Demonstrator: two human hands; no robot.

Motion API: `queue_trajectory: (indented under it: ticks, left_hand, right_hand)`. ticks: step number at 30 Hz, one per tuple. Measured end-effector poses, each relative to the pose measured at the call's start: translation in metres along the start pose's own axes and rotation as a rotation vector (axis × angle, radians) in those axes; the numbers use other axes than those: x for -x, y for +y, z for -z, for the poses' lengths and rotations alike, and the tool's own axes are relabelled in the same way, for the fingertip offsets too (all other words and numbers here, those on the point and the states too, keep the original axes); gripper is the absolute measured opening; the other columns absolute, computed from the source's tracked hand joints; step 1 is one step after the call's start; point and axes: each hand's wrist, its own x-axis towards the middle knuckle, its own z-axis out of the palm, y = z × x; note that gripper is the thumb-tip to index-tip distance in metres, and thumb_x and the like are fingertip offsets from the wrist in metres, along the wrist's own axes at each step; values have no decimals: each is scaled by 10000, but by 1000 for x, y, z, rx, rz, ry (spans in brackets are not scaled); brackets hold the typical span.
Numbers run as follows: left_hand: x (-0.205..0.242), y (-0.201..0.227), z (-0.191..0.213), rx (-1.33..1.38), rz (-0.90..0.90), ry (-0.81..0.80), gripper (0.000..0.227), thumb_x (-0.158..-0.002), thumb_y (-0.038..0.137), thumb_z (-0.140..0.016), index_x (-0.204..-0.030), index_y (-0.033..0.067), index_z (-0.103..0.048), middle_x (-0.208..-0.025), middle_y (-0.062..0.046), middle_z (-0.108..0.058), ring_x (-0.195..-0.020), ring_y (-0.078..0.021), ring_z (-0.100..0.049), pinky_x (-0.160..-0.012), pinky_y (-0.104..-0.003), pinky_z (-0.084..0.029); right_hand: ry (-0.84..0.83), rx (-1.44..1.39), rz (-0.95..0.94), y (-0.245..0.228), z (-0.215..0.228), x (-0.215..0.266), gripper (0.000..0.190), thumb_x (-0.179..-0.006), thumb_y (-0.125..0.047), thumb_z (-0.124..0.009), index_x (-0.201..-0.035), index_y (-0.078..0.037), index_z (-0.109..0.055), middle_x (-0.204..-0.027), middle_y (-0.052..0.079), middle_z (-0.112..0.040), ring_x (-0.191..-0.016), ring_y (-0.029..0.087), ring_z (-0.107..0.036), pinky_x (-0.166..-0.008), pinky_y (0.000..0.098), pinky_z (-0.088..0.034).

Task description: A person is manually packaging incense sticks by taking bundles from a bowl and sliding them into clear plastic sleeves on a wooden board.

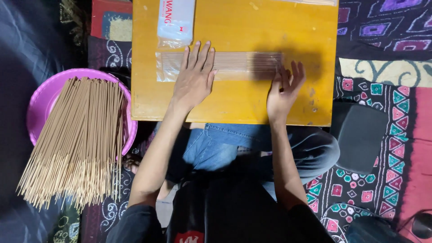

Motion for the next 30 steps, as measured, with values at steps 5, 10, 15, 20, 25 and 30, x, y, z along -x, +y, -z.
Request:
queue_trajectory:
  ticks: [5,10,15,20,25,30]
  left_hand:
    - [-1,1,1,-16,5,-15,566,-1090,260,-456,-1514,-114,-432,-1630,-207,-357,-1535,-363,-211,-1267,-509,-96]
    - [-2,4,2,-32,-1,-30,569,-1089,258,-425,-1512,-123,-418,-1625,-223,-357,-1532,-374,-215,-1265,-515,-88]
    - [-2,3,4,-29,-5,-6,566,-1084,250,-443,-1511,-121,-422,-1625,-218,-362,-1532,-364,-231,-1268,-507,-100]
    - [1,-6,-11,-18,47,-139,560,-1137,323,-335,-1604,15,-342,-1701,-168,-229,-1583,-319,-111,-1290,-506,24]
    - [-1,-7,-7,-18,66,-120,558,-1131,337,-353,-1602,38,-360,-1703,-148,-234,-1586,-306,-108,-1291,-497,41]
    - [-3,-4,-6,-63,87,-178,586,-1124,363,-315,-1620,51,-305,-1717,-140,-176,-1587,-328,-50,-1299,-502,41]
  right_hand:
    - [6,-70,-52,-2,0,-2,643,-1026,114,-521,-1555,-143,-262,-1572,200,-389,-1385,346,-583,-1170,374,-474]
    - [-6,-100,-52,-1,2,-2,630,-1031,130,-538,-1543,-133,-281,-1568,180,-396,-1394,320,-581,-1172,344,-493]
    - [-18,-27,-49,0,-1,-4,651,-995,149,-530,-1541,-95,-271,-1556,188,-401,-1355,301,-594,-1119,319,-514]
    - [-214,451,321,-24,-35,-16,635,-956,16,-701,-1533,-35,-442,-1576,209,-422,-1508,420,-331,-1234,592,-144]
    - [-663,451,447,-16,-66,-45,763,-913,-52,-776,-1580,-93,-407,-1617,131,-415,-1525,357,-323,-1237,559,-205]
    - [-702,595,677,1,-62,-48,514,-1048,-223,-641,-1533,-103,-521,-1599,107,-477,-1504,292,-383,-1244,474,-216]
